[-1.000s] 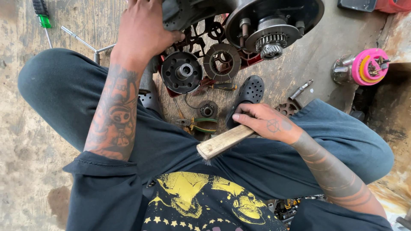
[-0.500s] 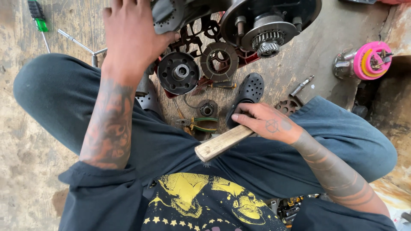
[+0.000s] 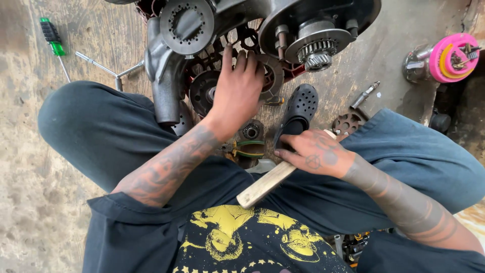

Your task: Cleaning a motorcycle engine component using a brush

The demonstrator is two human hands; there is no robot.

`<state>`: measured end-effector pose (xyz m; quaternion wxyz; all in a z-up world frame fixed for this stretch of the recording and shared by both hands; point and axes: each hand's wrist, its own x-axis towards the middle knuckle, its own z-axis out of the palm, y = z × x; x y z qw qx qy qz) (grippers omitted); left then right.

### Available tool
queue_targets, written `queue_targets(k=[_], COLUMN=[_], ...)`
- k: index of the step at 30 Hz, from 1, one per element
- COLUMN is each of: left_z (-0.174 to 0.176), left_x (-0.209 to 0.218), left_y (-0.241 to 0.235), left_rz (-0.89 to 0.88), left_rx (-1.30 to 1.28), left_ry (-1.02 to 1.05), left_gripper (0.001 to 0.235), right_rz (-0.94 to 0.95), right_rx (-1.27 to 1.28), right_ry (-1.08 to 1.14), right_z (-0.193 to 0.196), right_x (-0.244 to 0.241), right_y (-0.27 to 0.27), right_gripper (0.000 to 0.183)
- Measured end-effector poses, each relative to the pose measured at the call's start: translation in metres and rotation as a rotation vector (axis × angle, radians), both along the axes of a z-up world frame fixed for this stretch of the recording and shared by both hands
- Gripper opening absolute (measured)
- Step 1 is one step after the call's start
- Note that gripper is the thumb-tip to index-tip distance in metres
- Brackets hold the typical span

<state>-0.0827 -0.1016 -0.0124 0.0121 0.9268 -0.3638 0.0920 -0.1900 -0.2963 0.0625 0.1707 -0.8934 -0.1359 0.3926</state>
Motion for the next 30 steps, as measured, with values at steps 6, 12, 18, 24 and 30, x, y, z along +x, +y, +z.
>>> queue_targets(k=[6,12,18,24,30], left_z=[-0.041,-0.033,-0.015,-0.013,0.085], left_x=[0.001,0.004,0.006,0.001,0.022], left_y=[-0.022,-0.027,-0.022,-0.009,0.032], left_rz=[0.033,0.054,0.003,-0.026,-0.119], left_rx=[0.105,0.131,0.097,0.123,-0.215], left_ry=[-0.001,-0.001,0.006,0.071,0.621], left_gripper=[0.072,0.06,0.067,0.095,0.102], right_rz=[0.037,0.02,0.049,0.011,-0.052], right_rx=[0.005,0.03,0.023,0.071,0.046], right_ry=[-0.074,-0.1,-0.161,-0.01,0.017], right_z=[-0.004,-0.001,-0.004,0.006,0.036], right_x=[-0.005,-0.006,-0.008,0.002,0.017], right_y=[-0.006,-0.012,-0.013,-0.016,-0.019], right_gripper=[0.035,0.034,0.034,0.039,0.041])
